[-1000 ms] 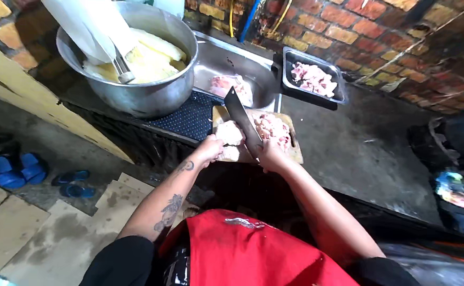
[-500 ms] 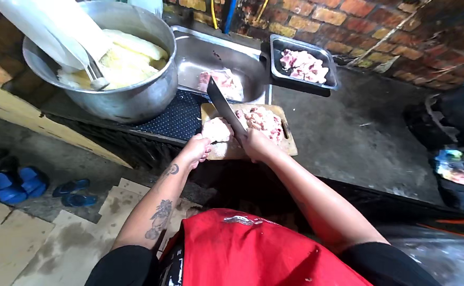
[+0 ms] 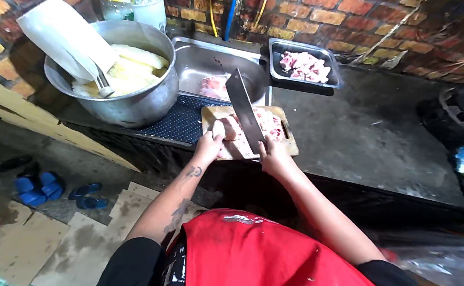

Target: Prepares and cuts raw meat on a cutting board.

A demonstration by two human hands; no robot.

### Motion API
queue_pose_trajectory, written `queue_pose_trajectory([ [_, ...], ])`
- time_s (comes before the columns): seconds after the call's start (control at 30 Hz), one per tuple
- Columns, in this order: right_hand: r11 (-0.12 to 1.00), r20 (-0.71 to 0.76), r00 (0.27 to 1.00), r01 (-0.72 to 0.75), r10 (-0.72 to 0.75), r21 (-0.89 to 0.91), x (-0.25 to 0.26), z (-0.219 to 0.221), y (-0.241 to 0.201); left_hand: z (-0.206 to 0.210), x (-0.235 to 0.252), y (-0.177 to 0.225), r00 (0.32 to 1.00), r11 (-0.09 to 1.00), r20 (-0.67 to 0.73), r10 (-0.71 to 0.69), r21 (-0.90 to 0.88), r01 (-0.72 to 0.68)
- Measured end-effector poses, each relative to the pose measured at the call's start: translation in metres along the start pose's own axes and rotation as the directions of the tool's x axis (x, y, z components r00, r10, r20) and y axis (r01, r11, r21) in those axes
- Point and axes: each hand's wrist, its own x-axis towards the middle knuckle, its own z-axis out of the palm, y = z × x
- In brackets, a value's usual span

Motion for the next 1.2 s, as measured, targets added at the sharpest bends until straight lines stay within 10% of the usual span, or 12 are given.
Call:
queue_pose_trajectory([
  [0.27,0.998,0.051,0.999,-0.006,0.009,-0.061,0.011,0.028,-0.028,0.004,-0.011,-0.020,0.908,0.866,-0.175,0.381,0.413,-0.283],
  [0.43,0.991,-0.150,0.980,0.119,-0.127,-0.063,-0.003,0.006,-0.033,0.003,-0.015,-0.013,0.948,0.835,-0.098,0.302,0.506,-0.214],
  [0.67,0.842,-0.676,0.613,0.539,-0.409,-0.020,-0.017,-0.047,-0.070,-0.001,-0.013,-0.018,0.945,0.830,-0.048,0.324,0.493,-0.259],
  [0.8,0.995,-0.043,0.999,-0.001,-0.003,-0.103,-0.003,0.014,-0.047,0.000,-0.020,-0.012,0.963,0.836,-0.057,0.262,0.512,-0.197],
  [0.9,0.979,0.239,0.960,-0.110,0.149,-0.170,0.019,0.015,-0.044,-0.005,-0.021,-0.010,0.964,0.827,-0.035,0.265,0.522,-0.209],
  [1.2,0.983,0.241,0.962,-0.094,0.130,-0.155,0.009,-0.002,-0.044,-0.013,0.016,0.002,0.969,0.895,-0.025,0.246,0.388,-0.218],
])
